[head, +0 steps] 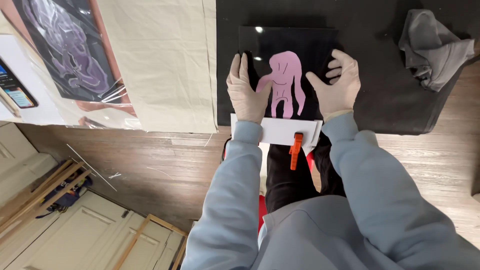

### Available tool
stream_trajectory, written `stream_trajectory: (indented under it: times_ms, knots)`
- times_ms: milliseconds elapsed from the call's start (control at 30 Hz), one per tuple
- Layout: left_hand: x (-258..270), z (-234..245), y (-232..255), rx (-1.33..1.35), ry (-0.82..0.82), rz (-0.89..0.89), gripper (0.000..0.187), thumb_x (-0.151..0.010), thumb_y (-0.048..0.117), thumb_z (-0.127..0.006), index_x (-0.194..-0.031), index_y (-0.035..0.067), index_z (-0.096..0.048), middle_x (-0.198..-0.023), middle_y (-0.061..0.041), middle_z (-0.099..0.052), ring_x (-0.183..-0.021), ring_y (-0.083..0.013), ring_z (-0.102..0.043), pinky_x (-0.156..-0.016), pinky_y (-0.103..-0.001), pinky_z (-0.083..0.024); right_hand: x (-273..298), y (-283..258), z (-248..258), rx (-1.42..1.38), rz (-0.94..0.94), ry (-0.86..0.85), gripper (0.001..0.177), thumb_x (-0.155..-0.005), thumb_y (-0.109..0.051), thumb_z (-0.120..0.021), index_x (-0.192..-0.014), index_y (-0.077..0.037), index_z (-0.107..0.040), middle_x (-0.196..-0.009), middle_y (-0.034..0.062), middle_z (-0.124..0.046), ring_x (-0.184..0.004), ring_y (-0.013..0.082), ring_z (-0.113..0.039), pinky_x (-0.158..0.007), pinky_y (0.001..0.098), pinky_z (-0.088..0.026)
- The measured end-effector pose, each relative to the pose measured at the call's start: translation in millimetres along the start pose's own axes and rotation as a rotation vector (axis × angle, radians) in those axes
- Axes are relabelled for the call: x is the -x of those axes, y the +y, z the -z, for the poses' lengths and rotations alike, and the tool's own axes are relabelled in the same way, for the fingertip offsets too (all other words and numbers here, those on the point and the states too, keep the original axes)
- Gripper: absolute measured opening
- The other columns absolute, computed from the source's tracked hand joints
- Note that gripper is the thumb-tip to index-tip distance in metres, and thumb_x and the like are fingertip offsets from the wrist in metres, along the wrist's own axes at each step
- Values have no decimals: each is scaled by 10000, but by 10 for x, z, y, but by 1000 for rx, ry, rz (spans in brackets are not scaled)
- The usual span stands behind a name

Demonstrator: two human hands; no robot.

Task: The recorder is mounting a pink cutout figure onto a black backing board using clamps and smoothing it with a cloth.

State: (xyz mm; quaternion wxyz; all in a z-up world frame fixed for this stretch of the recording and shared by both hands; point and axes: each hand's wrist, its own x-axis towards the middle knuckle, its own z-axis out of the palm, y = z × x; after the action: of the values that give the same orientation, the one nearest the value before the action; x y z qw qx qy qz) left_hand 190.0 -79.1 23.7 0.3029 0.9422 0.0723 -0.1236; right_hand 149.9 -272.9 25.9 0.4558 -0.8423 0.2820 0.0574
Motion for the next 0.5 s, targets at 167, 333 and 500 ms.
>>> stream_trajectory:
  times_ms: [167, 333, 500]
  knots:
    - [122, 127, 48, -18, 27, -173, 820, -781, 176, -888, -1485, 97, -474, -1552, -141, -409, -1365, -331, -486, -1143, -383, -484, -21, 60, -18, -18, 29, 3, 677, -813, -134, -950, -1366, -44, -569, -1191, 85, -602, -962, 171, -623, -785, 321, -573]
    - [316, 9, 7, -180, -78, -620, 623, -872, 168, -802, -1438, 143, -541, -1492, -103, -453, -1384, -299, -490, -1166, -452, -424, -20, 101, -36, -40, 18, 8, 683, -792, -126, -955, -1352, -53, -570, -1190, 79, -592, -940, 165, -619, -755, 321, -579]
    - [286, -1, 55, -394, -152, -713, 497, -1013, 256, -666, -1469, 106, -536, -1513, -109, -478, -1358, -288, -493, -1145, -442, -415, -38, 170, -64, -48, 87, 41, 684, -793, -120, -971, -1337, -53, -562, -1153, 82, -582, -915, 169, -602, -775, 329, -574]
